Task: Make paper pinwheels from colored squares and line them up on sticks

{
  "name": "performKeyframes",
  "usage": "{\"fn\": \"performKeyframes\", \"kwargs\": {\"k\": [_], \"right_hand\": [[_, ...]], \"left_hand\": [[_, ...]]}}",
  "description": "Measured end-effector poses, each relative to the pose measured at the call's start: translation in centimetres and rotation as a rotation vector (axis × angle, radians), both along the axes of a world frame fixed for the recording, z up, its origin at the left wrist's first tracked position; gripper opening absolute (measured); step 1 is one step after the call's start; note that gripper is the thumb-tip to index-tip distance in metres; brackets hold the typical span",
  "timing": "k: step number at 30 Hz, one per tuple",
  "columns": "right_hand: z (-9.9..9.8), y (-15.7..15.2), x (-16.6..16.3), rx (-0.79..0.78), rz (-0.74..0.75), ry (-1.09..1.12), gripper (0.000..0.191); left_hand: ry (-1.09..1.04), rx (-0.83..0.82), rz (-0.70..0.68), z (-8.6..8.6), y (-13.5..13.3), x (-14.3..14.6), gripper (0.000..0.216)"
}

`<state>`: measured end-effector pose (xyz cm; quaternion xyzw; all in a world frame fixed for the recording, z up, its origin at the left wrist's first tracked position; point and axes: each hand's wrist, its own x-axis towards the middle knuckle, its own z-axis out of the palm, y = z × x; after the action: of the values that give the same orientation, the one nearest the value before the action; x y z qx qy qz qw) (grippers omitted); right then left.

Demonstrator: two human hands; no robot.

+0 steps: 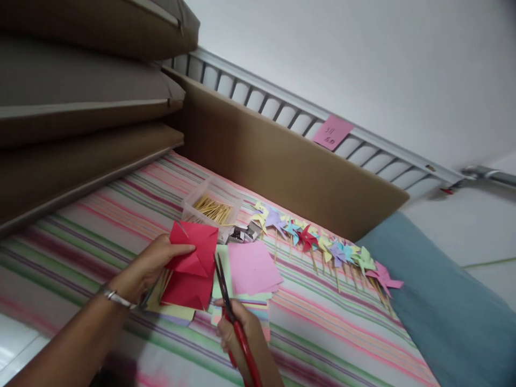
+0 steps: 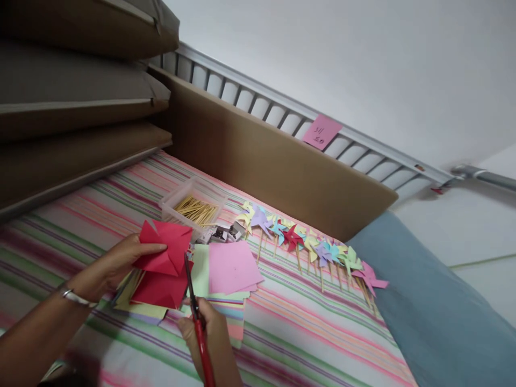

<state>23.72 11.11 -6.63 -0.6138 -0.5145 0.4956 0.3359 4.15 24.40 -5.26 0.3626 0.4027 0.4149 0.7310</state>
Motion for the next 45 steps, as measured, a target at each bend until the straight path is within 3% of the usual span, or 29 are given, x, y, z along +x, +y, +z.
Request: {"fn": "performKeyframes", "kwargs": {"k": [8, 20, 45], "right_hand": [[1.1, -0.4, -1.4, -0.101, 0.051, -0.104, 0.026], [0.5, -0.2, -1.6, -0.084, 0.038, -0.091, 0.027], [0.2, 0.0, -1.9, -0.088, 0.071, -0.106, 0.018]], "left_hand": [[-0.011, -0.017, -0.106, 0.0, 0.0, -1.0, 0.024], [-0.014, -0.043, -0.125, 0.7, -0.3, -1.0, 0.027], [-0.021, -0.040, -0.123, 0.5, -0.2, -0.9, 0.025]]}}
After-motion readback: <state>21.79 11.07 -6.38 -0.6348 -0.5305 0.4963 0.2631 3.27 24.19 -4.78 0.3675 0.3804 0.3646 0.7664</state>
